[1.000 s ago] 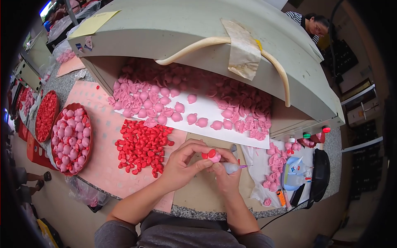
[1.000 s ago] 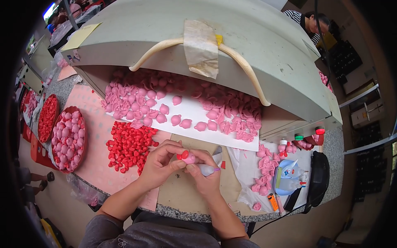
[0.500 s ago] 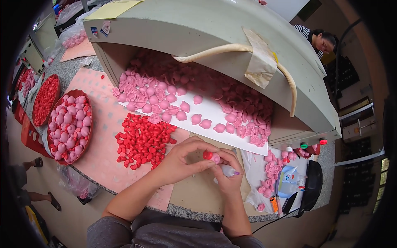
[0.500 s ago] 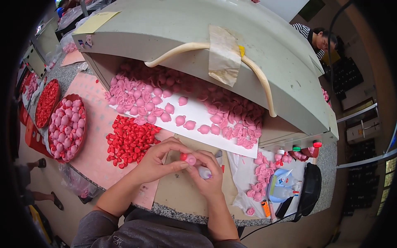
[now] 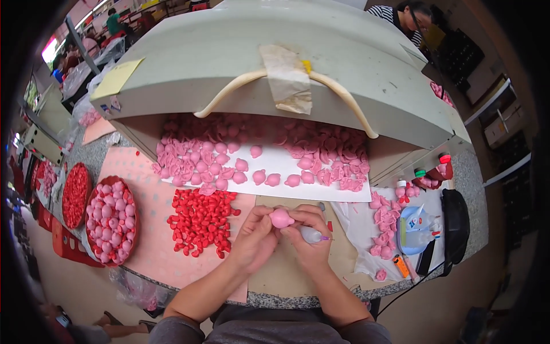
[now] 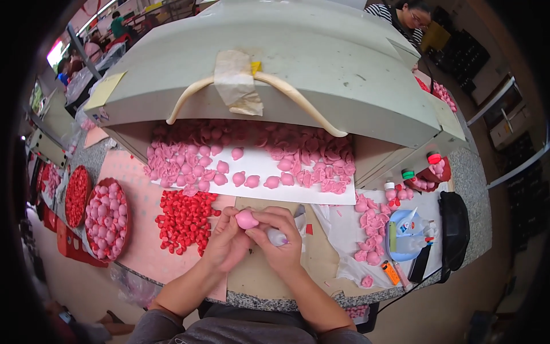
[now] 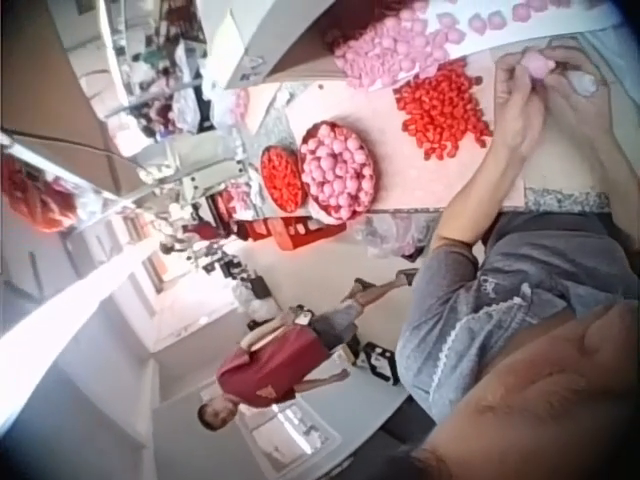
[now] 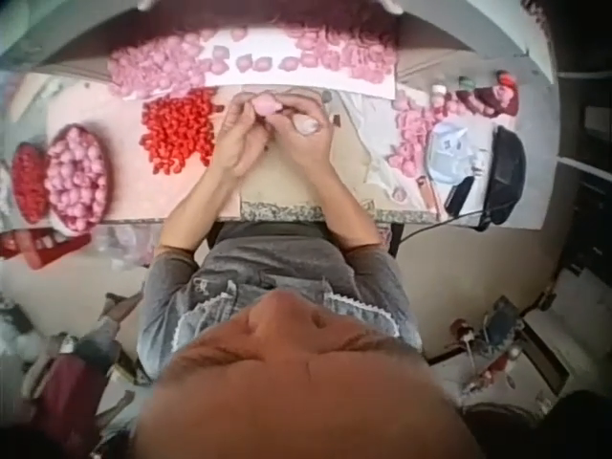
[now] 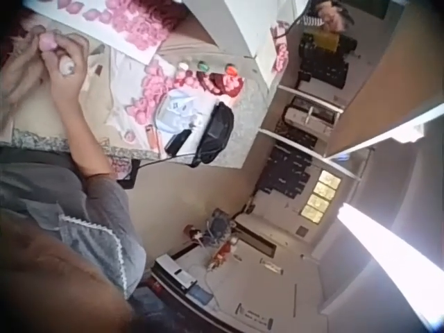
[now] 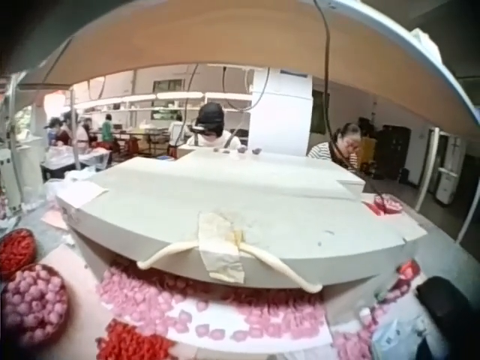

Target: Applying glue and assembling small pink plastic flower components at a workshop workbench.

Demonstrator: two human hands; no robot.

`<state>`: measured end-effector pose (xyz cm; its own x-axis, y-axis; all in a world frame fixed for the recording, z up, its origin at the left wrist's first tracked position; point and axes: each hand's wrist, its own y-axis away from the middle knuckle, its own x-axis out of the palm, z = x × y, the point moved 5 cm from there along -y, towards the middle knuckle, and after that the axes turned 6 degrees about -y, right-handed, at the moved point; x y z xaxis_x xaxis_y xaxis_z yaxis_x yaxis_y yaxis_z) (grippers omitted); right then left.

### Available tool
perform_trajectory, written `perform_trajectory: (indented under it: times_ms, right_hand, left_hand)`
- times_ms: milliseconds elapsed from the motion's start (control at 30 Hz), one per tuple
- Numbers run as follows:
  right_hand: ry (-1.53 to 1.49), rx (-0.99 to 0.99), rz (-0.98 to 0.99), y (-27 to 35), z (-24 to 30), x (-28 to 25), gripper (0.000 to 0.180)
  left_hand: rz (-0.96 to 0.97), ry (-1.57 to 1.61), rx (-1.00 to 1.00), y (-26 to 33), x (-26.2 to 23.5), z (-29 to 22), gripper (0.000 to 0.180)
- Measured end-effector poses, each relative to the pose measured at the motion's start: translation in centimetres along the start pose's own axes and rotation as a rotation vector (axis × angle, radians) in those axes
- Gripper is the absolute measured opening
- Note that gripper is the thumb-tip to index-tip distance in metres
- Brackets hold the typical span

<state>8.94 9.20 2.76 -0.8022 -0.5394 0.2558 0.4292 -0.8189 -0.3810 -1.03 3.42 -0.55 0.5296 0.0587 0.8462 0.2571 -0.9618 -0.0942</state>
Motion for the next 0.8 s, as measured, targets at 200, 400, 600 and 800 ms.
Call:
perform_trajectory:
  times_ms: [200, 400, 600, 800]
  right_hand:
    - [-0.205, 0.14, -0.011, 0.1, -1.1, -0.4, 0.026]
    - [-0.567, 0.311, 0.013, 0.5, -1.9, 0.2, 0.02]
    - [-0.595, 0.312, 0.009, 0.4, -1.7, 0.4, 0.017]
    - [-0.542, 0.343, -0.019, 0.3, -2.2, -0.3, 0.02]
  left_hand:
    - [-0.093, -0.07, 0.021, 0.1, 0.5, 0.5, 0.024]
    - [-0.023, -0.108, -0.008, 0.3, -0.1, 0.7, 0.028]
    - [-0.034, -0.116, -0.022, 0.4, -0.3, 0.7, 0.027]
    - [-0.116, -0.363, 0.048, -0.2, -1.1, 0.1, 0.029]
